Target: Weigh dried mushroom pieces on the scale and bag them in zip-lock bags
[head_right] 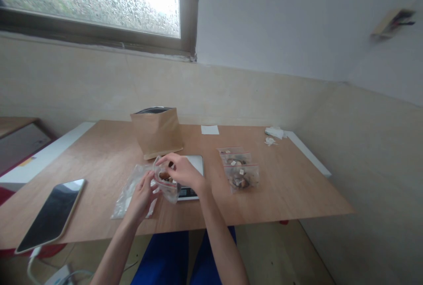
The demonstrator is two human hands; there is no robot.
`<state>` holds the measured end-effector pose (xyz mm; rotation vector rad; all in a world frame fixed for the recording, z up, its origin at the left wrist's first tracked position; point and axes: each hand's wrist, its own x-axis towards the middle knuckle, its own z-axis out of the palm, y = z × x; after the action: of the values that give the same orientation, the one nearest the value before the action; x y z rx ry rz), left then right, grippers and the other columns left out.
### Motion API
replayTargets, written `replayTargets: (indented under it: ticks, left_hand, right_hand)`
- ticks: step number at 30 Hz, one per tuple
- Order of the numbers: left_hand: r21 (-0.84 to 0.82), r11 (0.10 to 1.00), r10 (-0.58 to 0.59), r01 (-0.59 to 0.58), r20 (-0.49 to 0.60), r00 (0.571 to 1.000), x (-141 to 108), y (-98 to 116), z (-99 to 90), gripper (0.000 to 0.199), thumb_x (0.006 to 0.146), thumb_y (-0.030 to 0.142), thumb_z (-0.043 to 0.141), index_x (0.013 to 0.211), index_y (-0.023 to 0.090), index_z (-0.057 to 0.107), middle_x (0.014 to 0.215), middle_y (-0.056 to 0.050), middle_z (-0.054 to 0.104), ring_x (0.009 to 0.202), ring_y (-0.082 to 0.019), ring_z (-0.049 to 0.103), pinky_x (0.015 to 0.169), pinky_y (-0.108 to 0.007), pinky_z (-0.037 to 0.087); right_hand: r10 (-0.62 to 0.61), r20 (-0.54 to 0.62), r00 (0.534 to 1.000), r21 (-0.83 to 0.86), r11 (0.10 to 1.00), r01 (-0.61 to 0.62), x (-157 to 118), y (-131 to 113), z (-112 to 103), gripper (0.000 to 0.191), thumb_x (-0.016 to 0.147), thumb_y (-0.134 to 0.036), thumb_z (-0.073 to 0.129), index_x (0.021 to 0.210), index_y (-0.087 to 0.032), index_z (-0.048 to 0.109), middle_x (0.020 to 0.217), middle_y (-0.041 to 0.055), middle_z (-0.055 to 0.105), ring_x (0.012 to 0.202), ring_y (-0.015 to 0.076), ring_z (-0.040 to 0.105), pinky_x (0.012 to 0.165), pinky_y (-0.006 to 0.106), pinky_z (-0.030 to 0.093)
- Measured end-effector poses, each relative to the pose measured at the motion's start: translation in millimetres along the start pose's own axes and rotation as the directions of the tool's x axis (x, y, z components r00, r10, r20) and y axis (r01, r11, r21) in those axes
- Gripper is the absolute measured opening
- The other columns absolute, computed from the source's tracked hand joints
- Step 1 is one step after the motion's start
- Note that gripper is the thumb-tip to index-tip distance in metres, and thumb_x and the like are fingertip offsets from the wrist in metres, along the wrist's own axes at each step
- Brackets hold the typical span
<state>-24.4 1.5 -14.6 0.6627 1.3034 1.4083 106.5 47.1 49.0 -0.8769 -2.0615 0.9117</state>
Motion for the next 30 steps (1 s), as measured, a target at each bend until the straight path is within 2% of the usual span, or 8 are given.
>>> replayTargets:
  ticks: [5,11,13,17,20,23,26,30]
  left_hand:
    - [-0.087,0.995,-0.044,0.048,0.05,0.998,-2,2,0.1,0.037,0.066,0.05,0.063,0.086,0.02,0.054,0.089,-0.005,0.061,0.072,-0.017,0.062,0.052,-0.024,0.048]
    - [-0.163,0.984,-0.063,0.07,0.047,0.997,-4,6,-2.3,0.033,0.064,0.048,0.064,0.077,0.021,0.05,0.081,0.0,0.058,0.07,-0.015,0.06,0.053,-0.024,0.048]
    - [-0.203,0.976,-0.067,0.082,0.076,0.995,-3,6,-2.5,0.03,0.065,0.045,0.064,0.076,0.021,0.049,0.084,0.002,0.058,0.073,-0.014,0.06,0.058,-0.026,0.05]
    - [-0.208,0.974,-0.081,0.093,0.064,0.995,-7,8,4.3,0.025,0.065,0.041,0.062,0.076,0.021,0.051,0.088,0.001,0.061,0.079,-0.015,0.061,0.063,-0.027,0.05]
    - [-0.205,0.976,-0.066,0.075,0.051,0.996,-15,10,11.7,0.027,0.067,0.045,0.06,0.078,0.021,0.052,0.091,0.0,0.061,0.086,-0.018,0.06,0.067,-0.03,0.05]
    - [-0.066,0.997,0.035,-0.035,0.0,0.999,-18,11,13.2,0.027,0.07,0.048,0.054,0.075,0.021,0.055,0.1,-0.003,0.061,0.101,-0.022,0.056,0.074,-0.032,0.049]
    - [0.049,0.992,0.12,-0.116,-0.08,0.99,-13,10,7.2,0.028,0.071,0.048,0.053,0.07,0.02,0.055,0.099,-0.004,0.06,0.105,-0.022,0.053,0.082,-0.031,0.045]
    - [0.001,0.992,0.129,-0.13,-0.141,0.982,-5,10,-2.0,0.037,0.064,0.047,0.066,0.086,0.02,0.054,0.095,-0.002,0.058,0.096,-0.02,0.056,0.079,-0.03,0.045]
  right_hand:
    - [-0.061,0.019,0.998,-0.21,0.976,0.064,3,0,9,0.03,0.079,-0.003,0.049,0.099,-0.021,0.062,0.108,0.0037,0.063,0.107,0.0158,0.055,0.094,0.032,0.041]
    - [0.077,-0.236,0.969,-0.065,0.993,-0.094,-25,-6,5,0.02,0.088,-0.023,0.047,0.103,-0.021,0.059,0.108,0.0051,0.06,0.106,0.0153,0.055,0.094,0.031,0.042]
    - [0.179,-0.244,0.953,0.011,0.983,-0.182,-39,-5,8,0.03,0.086,-0.032,0.051,0.113,-0.021,0.053,0.117,0.0083,0.057,0.111,0.0178,0.053,0.095,0.034,0.042]
    - [0.289,-0.171,0.942,0.139,0.953,-0.268,-57,4,24,0.074,0.07,-0.041,0.07,0.132,-0.022,0.034,0.134,0.0133,0.046,0.122,0.0231,0.046,0.1,0.04,0.039]
    - [0.292,-0.254,0.922,0.265,0.938,-0.223,-58,10,35,0.053,0.083,-0.039,0.057,0.129,-0.022,0.035,0.124,0.0117,0.056,0.115,0.0202,0.054,0.095,0.038,0.043]
    - [0.339,-0.349,0.874,0.341,0.914,-0.218,-56,12,37,0.028,0.089,-0.038,0.046,0.111,-0.021,0.044,0.103,0.0081,0.066,0.095,0.0187,0.064,0.083,0.034,0.049]
    - [0.379,-0.419,0.825,0.413,0.889,-0.199,-56,11,32,0.023,0.086,-0.04,0.05,0.099,-0.021,0.046,0.093,0.0059,0.069,0.085,0.0186,0.066,0.078,0.032,0.051]
    - [0.409,-0.464,0.786,0.532,0.838,-0.122,-60,8,21,0.026,0.082,-0.041,0.056,0.094,-0.018,0.053,0.094,0.0075,0.069,0.089,0.0199,0.066,0.081,0.032,0.05]
